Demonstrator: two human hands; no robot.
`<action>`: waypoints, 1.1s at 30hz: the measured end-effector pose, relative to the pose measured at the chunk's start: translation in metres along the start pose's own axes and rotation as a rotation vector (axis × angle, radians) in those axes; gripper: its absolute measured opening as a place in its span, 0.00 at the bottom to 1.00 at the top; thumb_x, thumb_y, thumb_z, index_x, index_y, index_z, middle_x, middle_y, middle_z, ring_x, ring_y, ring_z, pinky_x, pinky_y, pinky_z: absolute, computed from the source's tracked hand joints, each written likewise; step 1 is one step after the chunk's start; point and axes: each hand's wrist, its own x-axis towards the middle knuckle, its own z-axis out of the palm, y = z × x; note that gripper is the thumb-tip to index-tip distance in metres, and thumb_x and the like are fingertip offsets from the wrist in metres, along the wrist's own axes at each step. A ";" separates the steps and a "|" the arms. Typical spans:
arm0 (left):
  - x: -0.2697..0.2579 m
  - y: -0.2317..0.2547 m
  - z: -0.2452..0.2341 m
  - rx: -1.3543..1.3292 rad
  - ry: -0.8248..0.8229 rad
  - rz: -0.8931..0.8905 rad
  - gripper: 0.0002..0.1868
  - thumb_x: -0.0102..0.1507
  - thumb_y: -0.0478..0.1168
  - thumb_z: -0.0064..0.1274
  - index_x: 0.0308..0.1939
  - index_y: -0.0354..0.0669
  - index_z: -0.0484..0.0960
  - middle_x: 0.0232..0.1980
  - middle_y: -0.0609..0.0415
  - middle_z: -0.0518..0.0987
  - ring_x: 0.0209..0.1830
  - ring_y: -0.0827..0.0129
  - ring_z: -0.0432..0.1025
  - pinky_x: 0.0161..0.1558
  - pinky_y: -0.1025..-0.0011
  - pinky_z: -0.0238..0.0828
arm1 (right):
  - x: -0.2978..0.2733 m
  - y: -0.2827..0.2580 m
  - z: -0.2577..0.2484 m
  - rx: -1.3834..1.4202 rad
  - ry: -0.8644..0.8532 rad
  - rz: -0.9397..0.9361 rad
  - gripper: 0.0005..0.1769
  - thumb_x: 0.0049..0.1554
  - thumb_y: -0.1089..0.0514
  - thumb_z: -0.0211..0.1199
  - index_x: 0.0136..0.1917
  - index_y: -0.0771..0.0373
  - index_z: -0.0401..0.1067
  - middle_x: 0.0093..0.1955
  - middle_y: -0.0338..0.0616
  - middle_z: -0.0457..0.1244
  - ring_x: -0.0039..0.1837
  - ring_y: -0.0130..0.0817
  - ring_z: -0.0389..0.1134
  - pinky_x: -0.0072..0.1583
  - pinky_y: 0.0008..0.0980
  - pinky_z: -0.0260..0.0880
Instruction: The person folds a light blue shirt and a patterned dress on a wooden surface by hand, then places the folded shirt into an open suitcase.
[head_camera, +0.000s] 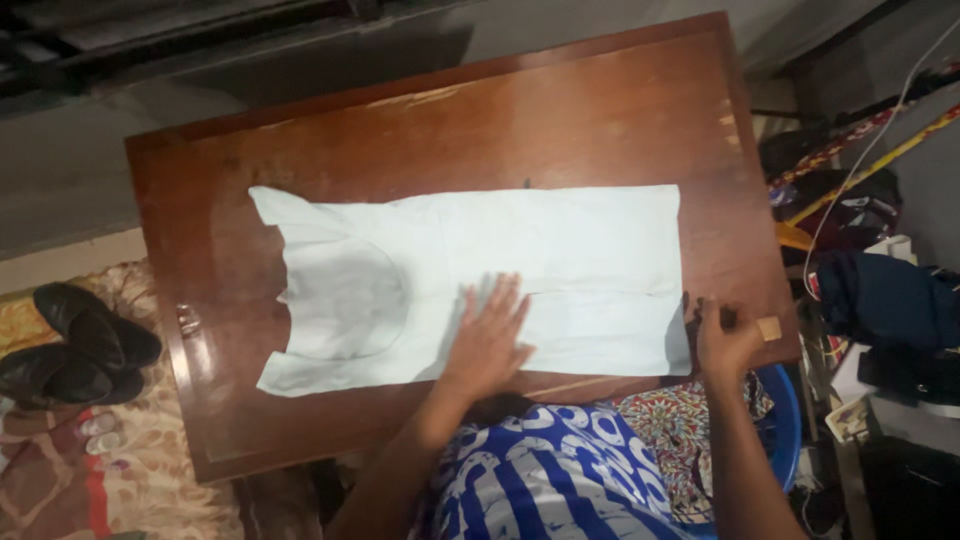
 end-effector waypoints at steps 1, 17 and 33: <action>0.008 0.009 -0.001 0.028 -0.058 0.055 0.41 0.61 0.57 0.51 0.71 0.36 0.67 0.80 0.38 0.54 0.82 0.49 0.42 0.73 0.37 0.33 | 0.002 0.003 -0.004 -0.166 -0.062 0.060 0.16 0.64 0.53 0.69 0.49 0.70 0.76 0.43 0.54 0.70 0.45 0.43 0.72 0.50 0.37 0.70; 0.226 0.036 0.049 -0.380 0.134 0.120 0.21 0.58 0.42 0.65 0.53 0.40 0.79 0.57 0.44 0.76 0.57 0.49 0.72 0.62 0.56 0.68 | -0.047 -0.066 -0.026 -0.283 -0.352 0.440 0.25 0.51 0.47 0.77 0.38 0.75 0.76 0.31 0.53 0.69 0.32 0.33 0.67 0.37 0.35 0.66; 0.297 0.097 0.083 -0.179 -0.083 -0.008 0.14 0.53 0.29 0.53 0.42 0.46 0.82 0.56 0.44 0.76 0.56 0.49 0.73 0.49 0.48 0.71 | -0.058 -0.023 -0.033 0.403 -0.247 0.596 0.12 0.55 0.60 0.70 0.50 0.69 0.77 0.42 0.43 0.71 0.41 0.26 0.69 0.42 0.27 0.70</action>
